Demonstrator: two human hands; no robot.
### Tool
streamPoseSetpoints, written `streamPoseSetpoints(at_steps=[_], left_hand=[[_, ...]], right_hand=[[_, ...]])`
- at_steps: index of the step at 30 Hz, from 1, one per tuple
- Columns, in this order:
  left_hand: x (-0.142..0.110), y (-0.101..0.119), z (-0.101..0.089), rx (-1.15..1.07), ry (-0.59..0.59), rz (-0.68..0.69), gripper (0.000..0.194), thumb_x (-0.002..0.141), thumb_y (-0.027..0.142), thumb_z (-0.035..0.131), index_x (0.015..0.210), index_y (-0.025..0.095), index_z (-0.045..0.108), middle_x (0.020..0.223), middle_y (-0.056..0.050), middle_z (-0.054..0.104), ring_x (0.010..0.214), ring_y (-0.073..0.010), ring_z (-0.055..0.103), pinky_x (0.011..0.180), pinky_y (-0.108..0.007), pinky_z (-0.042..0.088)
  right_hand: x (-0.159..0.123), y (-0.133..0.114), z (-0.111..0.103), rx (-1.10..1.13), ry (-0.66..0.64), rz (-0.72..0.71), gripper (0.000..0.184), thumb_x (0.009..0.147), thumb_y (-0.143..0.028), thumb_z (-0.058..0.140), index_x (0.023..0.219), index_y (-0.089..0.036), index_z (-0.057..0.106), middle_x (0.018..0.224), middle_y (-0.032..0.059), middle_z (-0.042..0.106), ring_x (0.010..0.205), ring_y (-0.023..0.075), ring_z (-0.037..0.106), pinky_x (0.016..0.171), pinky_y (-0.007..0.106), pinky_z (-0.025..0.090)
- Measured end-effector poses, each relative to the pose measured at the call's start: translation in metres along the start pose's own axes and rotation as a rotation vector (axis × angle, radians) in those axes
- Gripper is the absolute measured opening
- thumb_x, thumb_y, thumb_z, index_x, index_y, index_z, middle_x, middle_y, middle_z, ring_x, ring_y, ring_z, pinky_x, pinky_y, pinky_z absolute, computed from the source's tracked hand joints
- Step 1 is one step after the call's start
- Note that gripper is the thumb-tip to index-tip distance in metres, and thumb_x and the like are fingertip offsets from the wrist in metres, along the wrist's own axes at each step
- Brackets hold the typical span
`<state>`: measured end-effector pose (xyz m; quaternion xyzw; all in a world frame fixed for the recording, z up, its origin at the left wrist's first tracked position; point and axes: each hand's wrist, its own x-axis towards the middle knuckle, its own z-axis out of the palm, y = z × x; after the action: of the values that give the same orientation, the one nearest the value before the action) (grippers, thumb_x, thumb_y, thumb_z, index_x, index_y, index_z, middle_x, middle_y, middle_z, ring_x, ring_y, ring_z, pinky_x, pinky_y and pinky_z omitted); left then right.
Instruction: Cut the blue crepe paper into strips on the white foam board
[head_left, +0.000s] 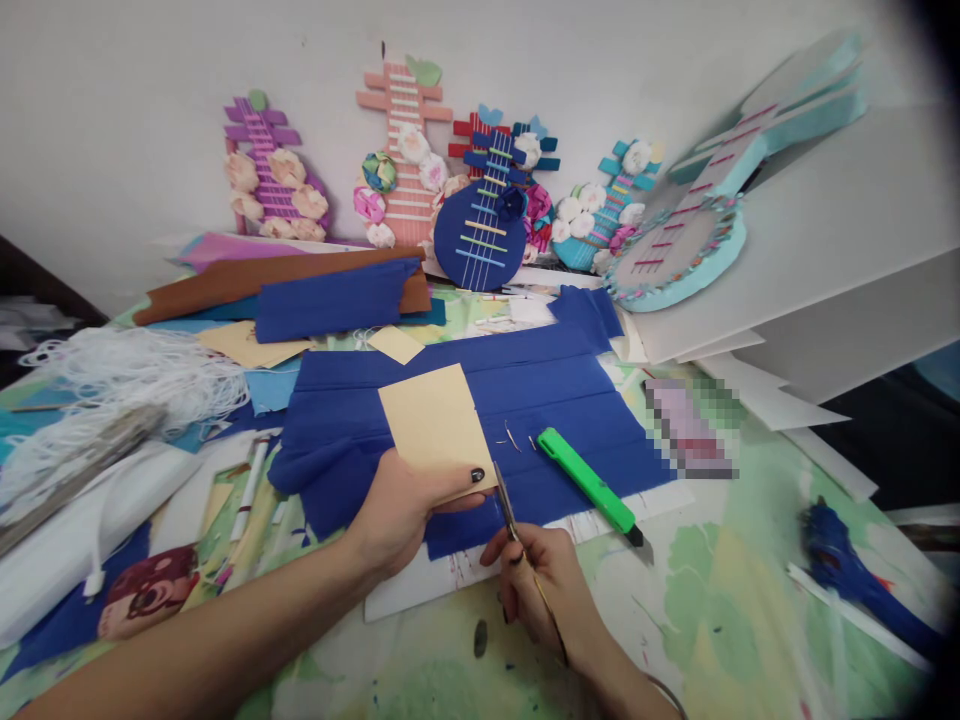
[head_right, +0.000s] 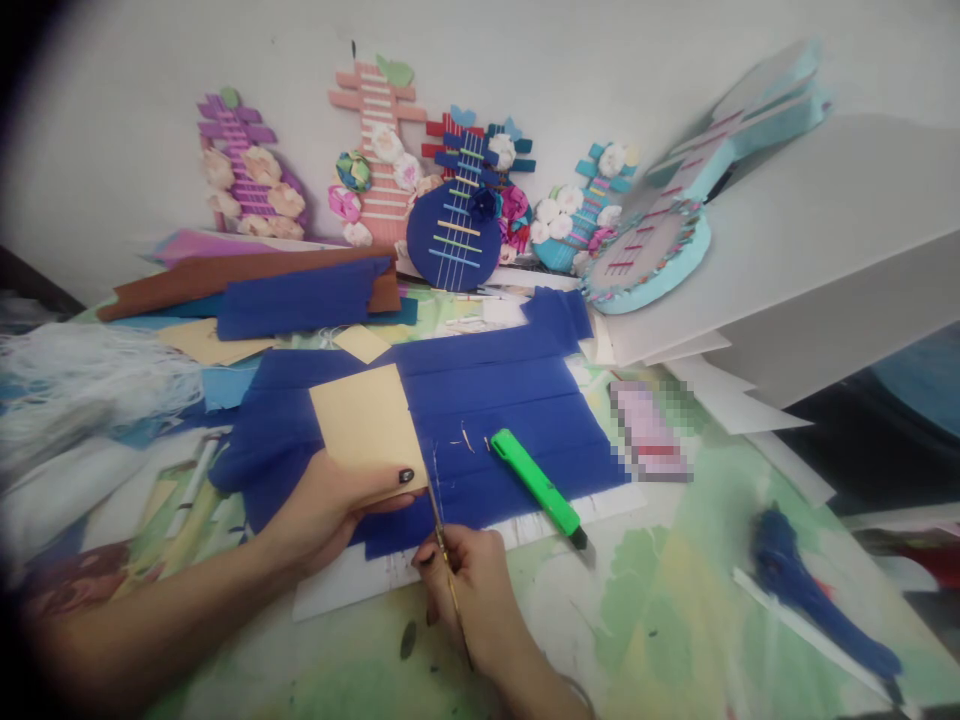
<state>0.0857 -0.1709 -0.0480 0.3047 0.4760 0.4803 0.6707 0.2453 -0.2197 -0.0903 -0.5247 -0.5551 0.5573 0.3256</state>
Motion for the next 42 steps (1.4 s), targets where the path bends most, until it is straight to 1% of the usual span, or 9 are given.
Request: streamPoseSetpoints(at_steps=[7,14,18,20,23,26,30,36,42], left_hand=[[0.000,0.000,0.001,-0.017,0.018,0.012,0.024,0.061,0.016,0.080,0.083,0.010,0.072,0.081,-0.008,0.073,0.074,-0.0219,0.071,0.065,-0.027,0.060],[0.000,0.000,0.001,-0.028,0.017,-0.001,0.025,0.061,0.016,0.080,0.085,0.011,0.072,0.083,-0.008,0.074,0.075,-0.0217,0.071,0.066,-0.027,0.060],[-0.001,0.000,0.002,-0.015,0.045,0.007,0.024,0.060,0.016,0.079,0.083,0.010,0.072,0.080,-0.008,0.073,0.072,-0.0215,0.071,0.065,-0.027,0.060],[-0.001,-0.001,0.002,-0.004,0.050,0.009,0.024,0.060,0.016,0.079,0.082,0.010,0.072,0.080,-0.009,0.073,0.072,-0.0219,0.071,0.066,-0.028,0.060],[-0.001,-0.001,0.002,0.015,0.050,0.009,0.025,0.060,0.017,0.078,0.084,0.010,0.072,0.083,-0.010,0.073,0.074,-0.0228,0.071,0.067,-0.030,0.060],[0.000,0.000,0.002,0.018,0.055,0.005,0.025,0.060,0.018,0.078,0.083,0.010,0.072,0.083,-0.010,0.073,0.074,-0.0231,0.071,0.067,-0.030,0.060],[0.000,0.000,0.002,-0.005,0.059,-0.009,0.024,0.059,0.016,0.079,0.082,0.010,0.072,0.080,-0.009,0.073,0.072,-0.0219,0.071,0.065,-0.028,0.060],[0.000,0.000,0.003,-0.039,0.051,-0.020,0.024,0.059,0.014,0.080,0.081,0.011,0.072,0.078,-0.007,0.073,0.071,-0.0198,0.071,0.063,-0.025,0.059],[0.000,-0.001,0.003,-0.050,0.046,-0.017,0.025,0.058,0.015,0.080,0.081,0.011,0.072,0.079,-0.006,0.073,0.071,-0.0197,0.071,0.064,-0.025,0.060]], right_hand=[[0.001,0.002,-0.001,-0.029,0.014,-0.037,0.061,0.079,-0.071,0.044,0.066,-0.014,0.059,0.038,-0.0019,0.047,0.032,0.0069,0.038,0.038,0.018,0.030],[0.002,0.006,0.000,-0.058,0.019,-0.044,0.056,0.082,-0.065,0.046,0.064,-0.014,0.059,0.038,-0.0027,0.047,0.033,0.0068,0.040,0.038,0.018,0.030],[0.003,0.004,0.000,-0.055,0.027,-0.021,0.056,0.080,-0.065,0.047,0.067,-0.013,0.064,0.038,-0.0026,0.047,0.033,0.0073,0.040,0.038,0.018,0.031],[0.003,0.001,0.001,-0.057,0.031,0.010,0.054,0.079,-0.063,0.049,0.069,-0.013,0.066,0.037,-0.0029,0.047,0.032,0.0074,0.040,0.037,0.018,0.031],[0.003,-0.003,0.001,-0.062,0.039,0.046,0.047,0.078,-0.058,0.052,0.067,-0.014,0.065,0.036,-0.0035,0.047,0.030,0.0073,0.038,0.036,0.018,0.031],[0.003,-0.004,0.002,-0.066,0.050,0.043,0.041,0.077,-0.053,0.053,0.065,-0.015,0.063,0.036,-0.0035,0.047,0.031,0.0076,0.039,0.036,0.018,0.030],[0.003,-0.004,0.002,-0.092,0.061,0.029,0.038,0.079,-0.048,0.053,0.064,-0.015,0.063,0.036,-0.0036,0.047,0.030,0.0073,0.039,0.036,0.018,0.029],[0.003,-0.006,0.001,-0.126,0.091,0.007,0.037,0.078,-0.048,0.056,0.060,-0.016,0.059,0.037,-0.0034,0.047,0.032,0.0081,0.041,0.037,0.019,0.030],[0.003,-0.007,0.001,-0.177,0.109,0.002,0.042,0.078,-0.052,0.056,0.054,-0.017,0.055,0.036,-0.0028,0.046,0.033,0.0081,0.040,0.038,0.020,0.030]])
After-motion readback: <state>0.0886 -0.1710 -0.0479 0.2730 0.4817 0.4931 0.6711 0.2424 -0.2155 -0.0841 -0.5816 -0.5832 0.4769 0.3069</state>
